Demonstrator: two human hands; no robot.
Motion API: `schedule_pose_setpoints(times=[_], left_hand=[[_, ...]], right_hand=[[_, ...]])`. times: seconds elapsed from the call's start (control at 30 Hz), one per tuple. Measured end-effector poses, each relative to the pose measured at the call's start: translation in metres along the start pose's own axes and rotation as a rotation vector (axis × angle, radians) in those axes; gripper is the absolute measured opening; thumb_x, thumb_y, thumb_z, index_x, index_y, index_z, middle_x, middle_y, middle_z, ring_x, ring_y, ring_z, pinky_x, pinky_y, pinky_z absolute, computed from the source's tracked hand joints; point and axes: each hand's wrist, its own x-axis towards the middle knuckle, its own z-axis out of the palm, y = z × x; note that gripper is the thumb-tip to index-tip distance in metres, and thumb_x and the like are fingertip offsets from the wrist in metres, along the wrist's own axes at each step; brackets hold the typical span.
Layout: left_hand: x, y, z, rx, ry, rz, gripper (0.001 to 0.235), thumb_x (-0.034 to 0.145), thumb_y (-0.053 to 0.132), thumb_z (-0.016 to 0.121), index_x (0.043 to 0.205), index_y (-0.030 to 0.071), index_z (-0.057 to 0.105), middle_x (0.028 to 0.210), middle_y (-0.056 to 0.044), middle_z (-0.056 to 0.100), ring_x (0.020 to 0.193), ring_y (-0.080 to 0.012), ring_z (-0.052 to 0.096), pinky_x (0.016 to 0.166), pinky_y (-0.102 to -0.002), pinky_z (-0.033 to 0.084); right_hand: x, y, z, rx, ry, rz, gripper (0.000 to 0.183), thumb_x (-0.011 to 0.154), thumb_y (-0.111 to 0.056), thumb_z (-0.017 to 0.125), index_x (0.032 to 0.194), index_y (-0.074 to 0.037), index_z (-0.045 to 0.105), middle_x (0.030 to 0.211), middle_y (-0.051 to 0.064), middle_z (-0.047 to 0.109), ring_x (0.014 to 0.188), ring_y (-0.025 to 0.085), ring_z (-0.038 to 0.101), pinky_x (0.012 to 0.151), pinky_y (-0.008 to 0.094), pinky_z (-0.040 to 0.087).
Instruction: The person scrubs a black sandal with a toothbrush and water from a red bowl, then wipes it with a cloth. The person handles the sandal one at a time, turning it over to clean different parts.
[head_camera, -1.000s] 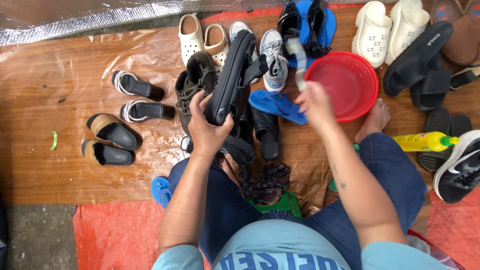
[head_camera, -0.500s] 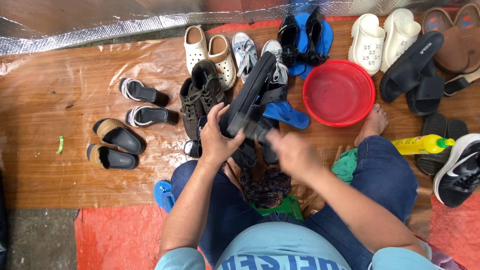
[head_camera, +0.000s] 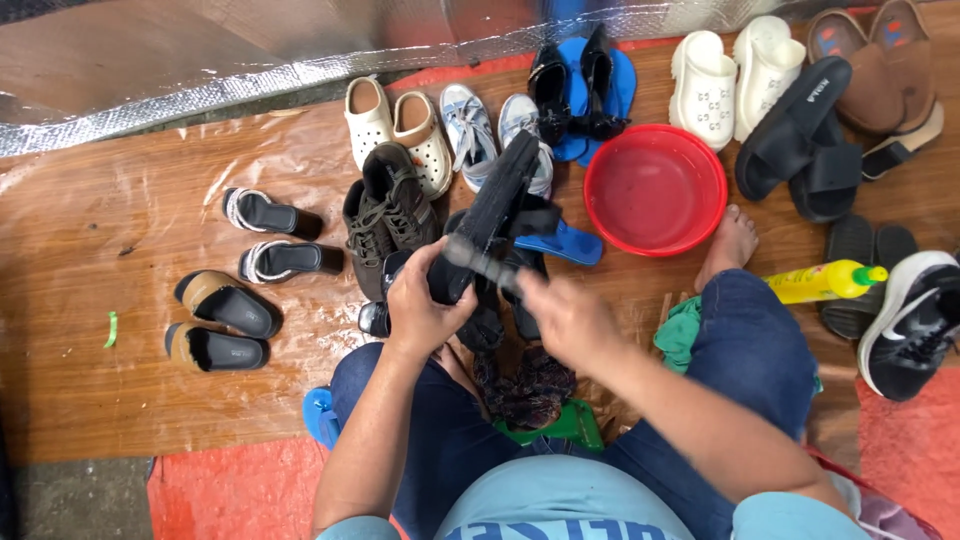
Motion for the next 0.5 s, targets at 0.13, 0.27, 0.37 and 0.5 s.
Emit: schedule_pose_setpoints(times=[0.13, 0.27, 0.37, 0.5], left_hand=[[-0.006, 0.005, 0.002, -0.013, 0.016, 0.025, 0.067, 0.064, 0.011, 0.086, 0.125, 0.001, 0.061, 0.115, -0.014, 0.076, 0.096, -0.0328, 0.075, 0.085, -0.039, 0.06], [-0.011, 0.002, 0.006, -0.018, 0.012, 0.044, 0.067, 0.062, 0.012, 0.086, 0.124, 0.001, 0.062, 0.113, -0.015, 0.076, 0.095, -0.0345, 0.075, 0.085, -0.041, 0.06], [-0.009, -0.003, 0.003, -0.021, -0.012, -0.01, 0.072, 0.061, 0.01, 0.086, 0.127, 0.001, 0.059, 0.111, -0.016, 0.077, 0.092, -0.0366, 0.074, 0.082, -0.043, 0.06], [-0.012, 0.005, -0.002, -0.075, 0.003, -0.094, 0.077, 0.061, 0.013, 0.088, 0.13, 0.003, 0.054, 0.114, -0.013, 0.077, 0.096, -0.035, 0.075, 0.084, -0.042, 0.059]], right_hand=[[0.056, -0.005, -0.047, -0.125, -0.067, 0.202, 0.037, 0.101, -0.021, 0.054, 0.134, -0.016, 0.071, 0.081, 0.022, 0.068, 0.079, 0.043, 0.07, 0.065, 0.055, 0.057], [0.031, -0.012, -0.041, -0.169, -0.126, 0.272, 0.04, 0.101, -0.024, 0.049, 0.132, -0.013, 0.071, 0.084, 0.024, 0.072, 0.085, 0.044, 0.073, 0.074, 0.054, 0.058], [0.009, -0.012, -0.016, 0.046, -0.149, -0.011, 0.036, 0.099, -0.03, 0.059, 0.133, -0.029, 0.071, 0.084, 0.007, 0.075, 0.071, 0.028, 0.075, 0.061, 0.037, 0.061], [0.046, -0.014, -0.049, -0.152, -0.094, 0.176, 0.036, 0.103, -0.029, 0.05, 0.123, -0.012, 0.074, 0.082, 0.019, 0.072, 0.084, 0.041, 0.072, 0.068, 0.05, 0.058]])
